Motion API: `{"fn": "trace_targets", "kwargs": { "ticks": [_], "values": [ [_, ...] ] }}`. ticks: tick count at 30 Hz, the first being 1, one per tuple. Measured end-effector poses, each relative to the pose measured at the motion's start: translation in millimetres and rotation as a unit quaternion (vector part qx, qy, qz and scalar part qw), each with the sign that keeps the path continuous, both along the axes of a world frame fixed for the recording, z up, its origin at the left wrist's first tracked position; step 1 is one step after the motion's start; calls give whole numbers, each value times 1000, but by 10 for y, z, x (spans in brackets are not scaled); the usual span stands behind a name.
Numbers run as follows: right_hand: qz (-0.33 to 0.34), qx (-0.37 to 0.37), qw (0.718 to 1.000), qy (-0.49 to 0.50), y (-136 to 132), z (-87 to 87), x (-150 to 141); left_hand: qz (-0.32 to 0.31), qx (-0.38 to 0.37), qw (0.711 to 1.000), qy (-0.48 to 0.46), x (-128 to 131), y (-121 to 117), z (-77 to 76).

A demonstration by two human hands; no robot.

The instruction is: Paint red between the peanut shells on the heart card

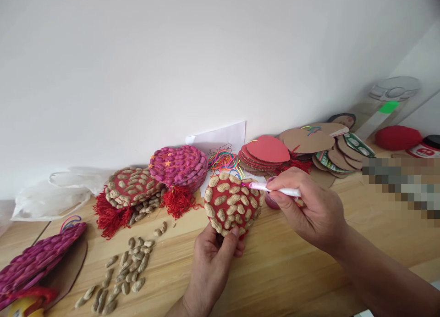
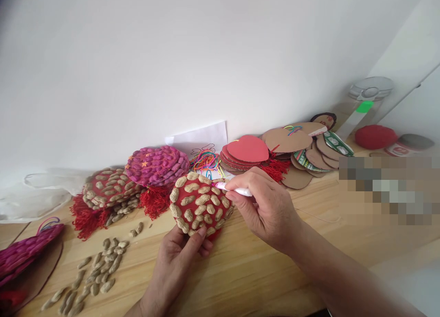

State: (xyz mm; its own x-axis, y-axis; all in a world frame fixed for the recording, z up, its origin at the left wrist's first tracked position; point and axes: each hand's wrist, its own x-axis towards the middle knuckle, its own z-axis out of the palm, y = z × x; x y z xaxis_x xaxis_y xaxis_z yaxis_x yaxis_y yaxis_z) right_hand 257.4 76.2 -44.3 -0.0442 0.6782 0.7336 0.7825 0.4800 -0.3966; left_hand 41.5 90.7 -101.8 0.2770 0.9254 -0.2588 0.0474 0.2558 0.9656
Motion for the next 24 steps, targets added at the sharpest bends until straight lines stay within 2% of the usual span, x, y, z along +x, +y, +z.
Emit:
{"fn": "trace_targets", "kwargs": {
  "ticks": [7,14,19,24],
  "values": [
    [1,-7,1000,4,8,-10,-1,40,8,999,-8,40,-44,42],
    [25,-1,1000,-3,23,2,5,6,0,1000,-4,-3,5,-3],
    [7,-2,1000,0,16,-2,17,9,-2,1000,-7,-12,17,0],
    [23,0,1000,-4,32,-14,23,11,-11,1000,-13,6,14,28]
  ]
}}
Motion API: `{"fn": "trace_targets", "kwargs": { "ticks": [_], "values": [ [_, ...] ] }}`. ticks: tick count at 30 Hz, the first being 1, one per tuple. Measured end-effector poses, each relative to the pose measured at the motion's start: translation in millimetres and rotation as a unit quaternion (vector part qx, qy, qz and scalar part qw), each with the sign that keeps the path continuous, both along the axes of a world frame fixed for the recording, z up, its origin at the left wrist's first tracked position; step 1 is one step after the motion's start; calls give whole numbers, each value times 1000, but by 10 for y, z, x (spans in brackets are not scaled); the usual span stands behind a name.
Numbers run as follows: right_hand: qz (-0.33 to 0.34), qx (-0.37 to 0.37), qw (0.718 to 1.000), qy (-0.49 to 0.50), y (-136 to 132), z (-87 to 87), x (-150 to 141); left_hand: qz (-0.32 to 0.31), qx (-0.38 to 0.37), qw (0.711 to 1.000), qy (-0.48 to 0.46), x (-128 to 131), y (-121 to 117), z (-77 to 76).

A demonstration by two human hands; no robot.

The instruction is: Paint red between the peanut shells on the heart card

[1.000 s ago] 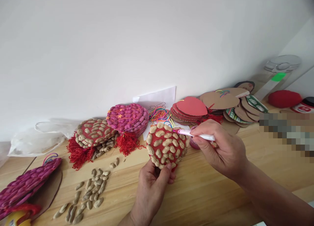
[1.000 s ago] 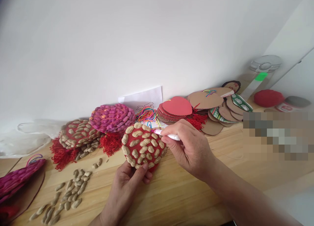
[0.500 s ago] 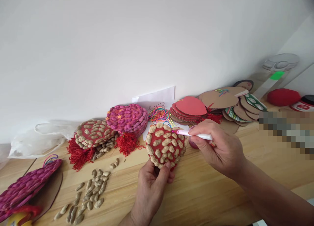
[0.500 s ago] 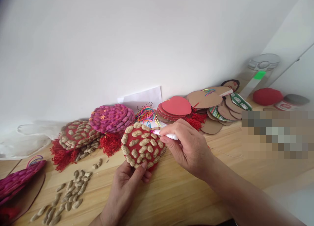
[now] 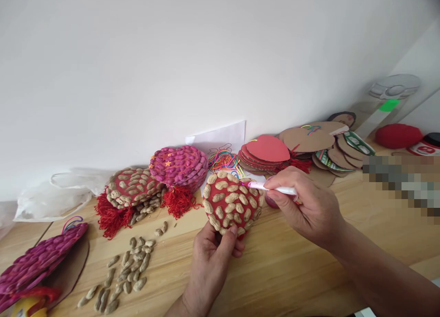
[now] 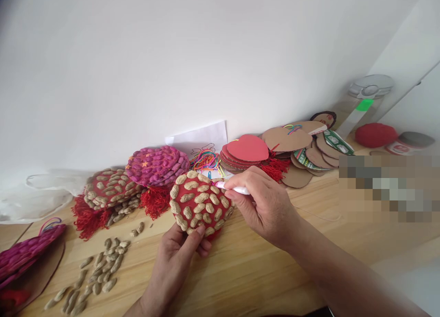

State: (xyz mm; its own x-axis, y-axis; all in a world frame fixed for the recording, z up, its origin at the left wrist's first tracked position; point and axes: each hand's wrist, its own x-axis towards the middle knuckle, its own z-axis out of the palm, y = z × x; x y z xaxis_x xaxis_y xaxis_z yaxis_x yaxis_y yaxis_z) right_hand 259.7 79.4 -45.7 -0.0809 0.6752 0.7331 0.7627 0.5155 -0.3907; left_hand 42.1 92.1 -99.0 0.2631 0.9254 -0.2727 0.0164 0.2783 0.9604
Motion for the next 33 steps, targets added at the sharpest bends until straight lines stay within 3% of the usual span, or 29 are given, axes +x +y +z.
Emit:
{"fn": "trace_targets", "kwargs": {
  "ticks": [17,33],
  "values": [
    [26,1,1000,3,22,-20,14,-12,30,999,7,-30,-8,-44],
    [43,10,999,1,33,-26,44,-7,7,1000,-24,-68,13,-57]
  ]
}}
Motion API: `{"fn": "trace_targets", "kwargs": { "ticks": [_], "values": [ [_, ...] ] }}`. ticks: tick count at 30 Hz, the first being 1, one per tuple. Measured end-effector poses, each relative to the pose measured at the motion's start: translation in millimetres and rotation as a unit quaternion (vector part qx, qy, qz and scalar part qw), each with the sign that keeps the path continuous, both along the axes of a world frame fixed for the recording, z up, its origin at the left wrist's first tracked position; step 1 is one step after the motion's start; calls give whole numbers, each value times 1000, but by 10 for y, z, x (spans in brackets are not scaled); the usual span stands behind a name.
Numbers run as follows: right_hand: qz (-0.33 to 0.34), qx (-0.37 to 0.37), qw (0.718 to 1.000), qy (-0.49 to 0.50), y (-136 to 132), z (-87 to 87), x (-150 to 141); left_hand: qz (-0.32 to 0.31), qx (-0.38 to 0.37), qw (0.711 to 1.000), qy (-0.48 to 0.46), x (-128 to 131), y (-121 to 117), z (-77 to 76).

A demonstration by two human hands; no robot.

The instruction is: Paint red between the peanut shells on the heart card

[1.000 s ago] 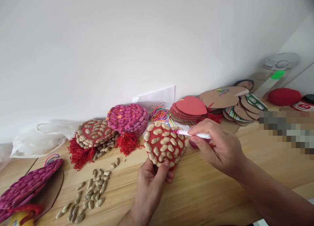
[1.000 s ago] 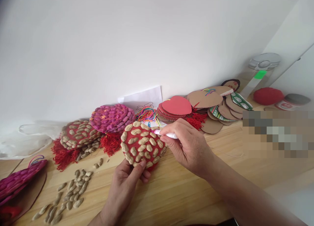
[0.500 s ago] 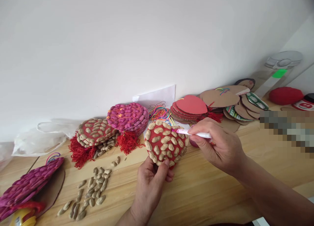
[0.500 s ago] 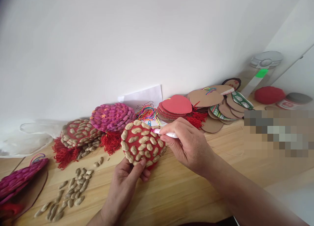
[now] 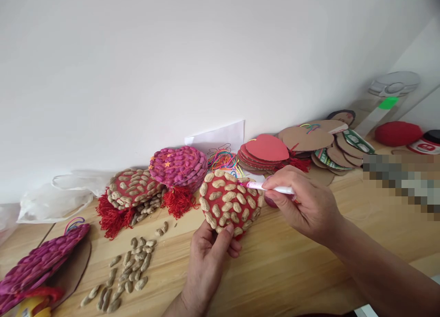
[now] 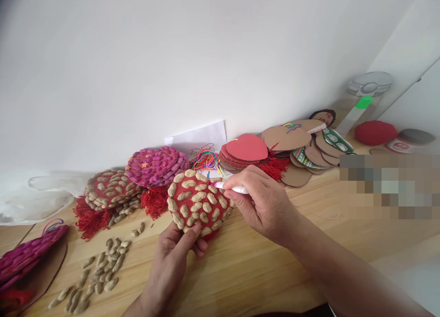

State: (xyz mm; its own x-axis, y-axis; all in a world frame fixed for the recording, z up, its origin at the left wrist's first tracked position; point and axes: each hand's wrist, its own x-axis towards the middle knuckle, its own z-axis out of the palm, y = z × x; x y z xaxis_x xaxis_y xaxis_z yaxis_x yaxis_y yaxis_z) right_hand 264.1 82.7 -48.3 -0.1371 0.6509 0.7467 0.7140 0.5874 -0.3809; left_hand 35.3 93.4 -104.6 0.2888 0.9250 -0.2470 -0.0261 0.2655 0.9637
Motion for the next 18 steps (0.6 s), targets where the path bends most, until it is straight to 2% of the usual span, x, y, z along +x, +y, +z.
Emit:
{"fn": "trace_targets", "kwargs": {
  "ticks": [5,12,18],
  "values": [
    [-9,12,1000,11,-10,2,7,11,2,1000,5,0,8,11],
    [25,-1,1000,-5,1,-14,2,5,28,999,32,15,-8,69],
    [-28,20,999,8,-12,11,14,17,26,999,33,-4,5,47]
  ]
}}
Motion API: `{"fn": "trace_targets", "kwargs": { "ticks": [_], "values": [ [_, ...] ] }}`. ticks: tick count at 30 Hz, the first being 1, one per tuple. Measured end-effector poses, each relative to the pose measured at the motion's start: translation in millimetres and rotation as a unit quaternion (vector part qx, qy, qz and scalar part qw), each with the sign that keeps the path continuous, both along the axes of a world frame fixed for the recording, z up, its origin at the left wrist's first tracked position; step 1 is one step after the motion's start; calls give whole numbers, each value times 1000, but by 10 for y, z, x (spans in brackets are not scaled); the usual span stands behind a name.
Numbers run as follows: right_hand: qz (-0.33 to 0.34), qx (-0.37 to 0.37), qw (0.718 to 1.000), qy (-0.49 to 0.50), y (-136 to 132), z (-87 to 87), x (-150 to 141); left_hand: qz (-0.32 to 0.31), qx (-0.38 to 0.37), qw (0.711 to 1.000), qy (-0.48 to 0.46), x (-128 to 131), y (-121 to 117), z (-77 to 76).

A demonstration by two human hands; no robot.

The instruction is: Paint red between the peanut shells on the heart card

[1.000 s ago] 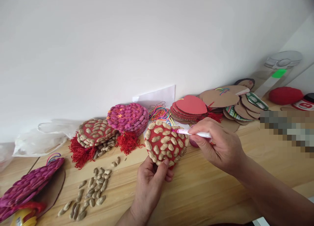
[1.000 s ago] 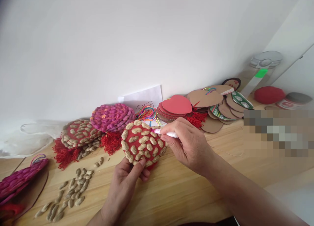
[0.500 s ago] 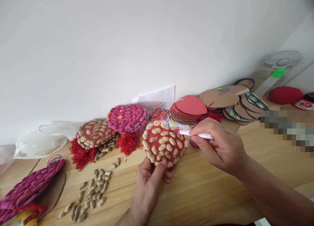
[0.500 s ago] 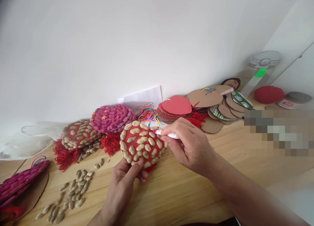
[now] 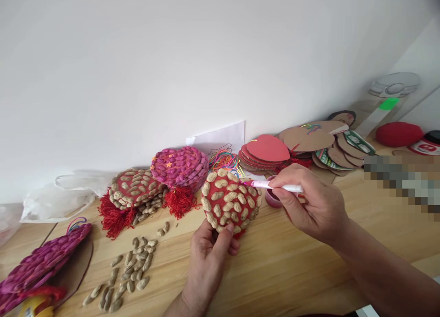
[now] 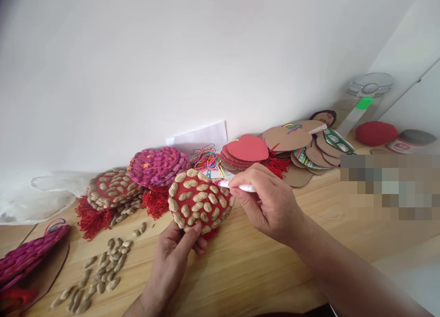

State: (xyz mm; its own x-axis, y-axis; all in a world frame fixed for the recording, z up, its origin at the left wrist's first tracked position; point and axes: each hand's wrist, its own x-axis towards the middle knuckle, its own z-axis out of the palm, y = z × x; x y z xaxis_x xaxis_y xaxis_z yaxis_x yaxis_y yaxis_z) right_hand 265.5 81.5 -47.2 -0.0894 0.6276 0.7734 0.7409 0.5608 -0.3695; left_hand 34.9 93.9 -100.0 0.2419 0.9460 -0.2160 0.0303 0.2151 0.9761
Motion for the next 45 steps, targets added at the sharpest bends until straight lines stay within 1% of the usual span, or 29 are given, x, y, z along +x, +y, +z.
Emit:
{"fn": "trace_targets", "kwargs": {
  "ticks": [2,6,13,18,22,26,29,33,40,45],
  "values": [
    [-21,-7,1000,19,-14,12,-1,-4,6,1000,5,-5,0,-1],
    [-34,-30,999,30,-27,25,-14,-7,25,1000,14,-3,3,13],
    [-74,-20,996,40,-48,47,5,1,50,998,26,-2,20,13],
    [-46,-46,994,92,-70,60,13,23,62,998,24,17,-15,-5],
    [-53,-40,995,75,-62,57,13,42,60,997,27,46,-45,23],
    [-64,-36,993,89,-60,62,22,40,67,996,38,49,-40,29],
    [-55,-43,992,108,-71,73,9,38,72,996,39,41,-30,7],
    [-66,-54,991,105,-78,72,-19,36,81,995,41,35,-20,-31],
    [-76,-80,980,166,-70,102,0,33,78,996,39,29,-4,-63],
    [-46,-97,978,180,-69,117,-11,38,78,995,45,37,-4,-53]
  ]
}}
